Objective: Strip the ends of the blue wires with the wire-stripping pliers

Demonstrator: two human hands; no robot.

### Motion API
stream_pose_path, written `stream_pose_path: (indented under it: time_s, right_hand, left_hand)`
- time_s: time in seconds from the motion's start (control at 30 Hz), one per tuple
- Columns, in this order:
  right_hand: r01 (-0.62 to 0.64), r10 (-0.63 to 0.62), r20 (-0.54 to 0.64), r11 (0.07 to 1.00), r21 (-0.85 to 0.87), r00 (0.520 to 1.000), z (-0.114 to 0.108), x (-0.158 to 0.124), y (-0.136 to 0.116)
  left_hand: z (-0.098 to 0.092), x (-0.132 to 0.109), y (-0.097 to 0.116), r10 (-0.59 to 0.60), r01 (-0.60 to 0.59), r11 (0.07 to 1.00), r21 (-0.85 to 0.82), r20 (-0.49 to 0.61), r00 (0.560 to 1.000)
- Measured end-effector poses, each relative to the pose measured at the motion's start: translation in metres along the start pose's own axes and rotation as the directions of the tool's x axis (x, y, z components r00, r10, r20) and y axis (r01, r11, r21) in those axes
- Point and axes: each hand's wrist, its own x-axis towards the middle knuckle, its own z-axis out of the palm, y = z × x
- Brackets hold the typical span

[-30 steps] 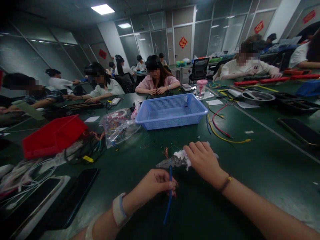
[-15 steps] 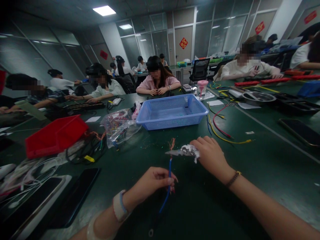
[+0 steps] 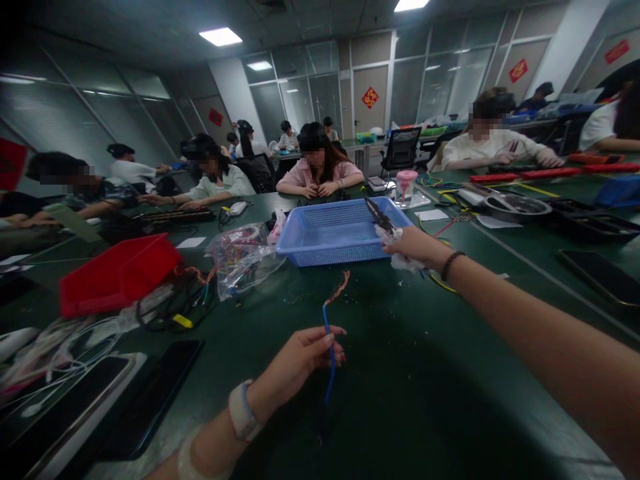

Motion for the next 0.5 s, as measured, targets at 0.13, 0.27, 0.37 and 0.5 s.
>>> stream_pose_path:
  time_s: [0.13, 0.27, 0.37, 0.5]
  right_hand:
    - [-0.157, 0.108, 0.218, 0.963, 0.220, 0.970, 0.017, 0.004, -0.003]
    - [-0.276, 0.151, 0.333, 0.888, 0.367, 0.931, 0.031, -0.001, -0.003]
    - [-0.321, 0.160, 0.357, 0.831, 0.454, 0.920, 0.035, -0.004, -0.002]
    - [-0.332, 0.160, 0.344, 0.781, 0.528, 0.925, 0.038, -0.007, -0.002]
  left_hand:
    - [-0.004, 0.003, 0.004, 0.039, -0.045, 0.990, -0.137, -0.050, 0.998]
    - [-0.006, 0.003, 0.007, 0.068, -0.079, 0.978, -0.195, -0.061, 0.996]
    - [-0.006, 0.002, 0.008, 0.069, -0.080, 0.978, -0.191, -0.063, 0.996]
    - [-0.006, 0.002, 0.009, 0.071, -0.085, 0.977, -0.194, -0.080, 0.994]
